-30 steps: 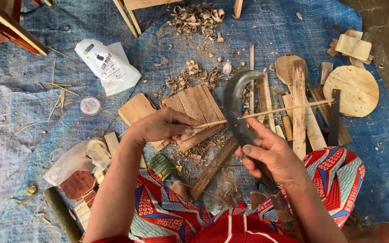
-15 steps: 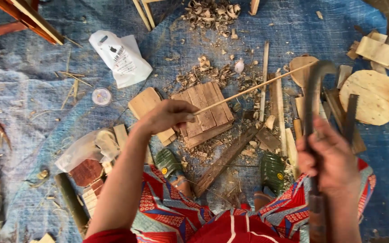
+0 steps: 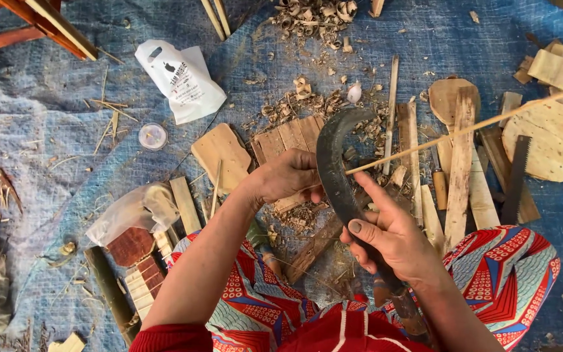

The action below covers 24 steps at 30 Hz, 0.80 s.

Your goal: Shaving a thin wooden rod with a curved blade and assembling wooden instrument components.

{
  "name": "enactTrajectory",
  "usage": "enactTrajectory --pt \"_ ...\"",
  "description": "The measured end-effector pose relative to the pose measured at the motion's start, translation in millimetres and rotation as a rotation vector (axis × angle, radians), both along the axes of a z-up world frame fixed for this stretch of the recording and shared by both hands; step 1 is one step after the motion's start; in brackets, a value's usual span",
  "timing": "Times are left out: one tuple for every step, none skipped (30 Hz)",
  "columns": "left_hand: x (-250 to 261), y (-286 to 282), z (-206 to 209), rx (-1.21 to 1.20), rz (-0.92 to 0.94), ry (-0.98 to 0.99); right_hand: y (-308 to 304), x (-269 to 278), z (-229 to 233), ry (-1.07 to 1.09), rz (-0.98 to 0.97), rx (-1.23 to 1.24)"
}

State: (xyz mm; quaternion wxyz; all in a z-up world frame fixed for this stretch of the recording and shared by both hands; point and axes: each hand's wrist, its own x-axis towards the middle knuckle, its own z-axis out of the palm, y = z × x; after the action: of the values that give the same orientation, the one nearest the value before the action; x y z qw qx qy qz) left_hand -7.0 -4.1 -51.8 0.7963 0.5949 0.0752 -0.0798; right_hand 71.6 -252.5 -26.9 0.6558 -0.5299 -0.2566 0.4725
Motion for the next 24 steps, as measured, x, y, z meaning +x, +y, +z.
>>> enactTrajectory --pt "0 -1 -2 -0.003 0.004 -0.001 1 0 -1 -0.001 0.004 -0.003" --pt "0 -2 -4 -0.005 0.006 -0.012 1 -1 -1 0.001 0.000 -0.006" --pt "0 -2 -6 -0.005 0.007 -0.023 1 -2 -2 0.003 -0.005 -0.007" --pt "0 -1 -5 -0.006 0.010 -0.024 1 -1 -1 0.003 -0.001 -0.008" --pt "-1 0 -4 -0.015 0.001 -0.032 1 0 0 -0.011 -0.013 -0.010" --pt "-1 1 -3 -0.024 -0.007 -0.040 0 0 1 -0.026 -0.024 -0.011" --pt "-2 0 1 -0.023 -0.007 -0.041 -1 1 1 -0.026 -0.025 -0.010" --pt "-2 0 4 -0.033 -0.003 -0.045 -1 2 1 -0.024 -0.029 -0.006" --pt "-2 -1 8 -0.045 0.000 -0.050 -2 4 0 -0.022 -0.034 -0.003" --pt "-3 -1 11 -0.045 -0.001 -0.051 -3 3 0 -0.023 -0.036 -0.003" --pt "-3 -2 15 -0.022 0.000 -0.053 -3 3 0 -0.022 -0.034 -0.016" --pt "-4 -2 19 0.000 0.001 -0.054 -4 2 0 -0.020 -0.033 -0.030" --pt "-5 -2 18 0.002 0.000 -0.055 -4 2 0 -0.021 -0.034 -0.028" --pt "-6 -3 17 0.006 0.000 -0.047 -4 2 0 -0.023 -0.035 -0.031" --pt "-6 -3 16 0.011 0.000 -0.040 -4 2 0 -0.026 -0.036 -0.034" --pt "-7 -4 17 0.013 -0.001 -0.041 -5 3 -1 -0.027 -0.037 -0.033" --pt "-7 -5 19 0.023 0.005 -0.045 -6 3 -1 -0.030 -0.033 -0.035" --pt "-8 -5 20 0.034 0.011 -0.049 -6 3 -2 -0.033 -0.028 -0.038" --pt "-8 -5 21 0.034 0.010 -0.050 -7 3 -1 -0.035 -0.029 -0.038" --pt "-8 -6 21 0.039 0.000 -0.058 -7 3 0 -0.035 -0.034 -0.035" --pt "-8 -6 21 0.043 -0.010 -0.067 -8 3 1 -0.037 -0.037 -0.032" --pt "-12 -1 24 0.043 -0.010 -0.068 -12 11 2 -0.039 -0.037 -0.032" --pt "-15 4 28 0.091 -0.039 -0.047 -15 18 3 -0.036 -0.060 -0.039" --pt "-19 9 31 0.139 -0.069 -0.025 -19 26 5 -0.033 -0.083 -0.045"
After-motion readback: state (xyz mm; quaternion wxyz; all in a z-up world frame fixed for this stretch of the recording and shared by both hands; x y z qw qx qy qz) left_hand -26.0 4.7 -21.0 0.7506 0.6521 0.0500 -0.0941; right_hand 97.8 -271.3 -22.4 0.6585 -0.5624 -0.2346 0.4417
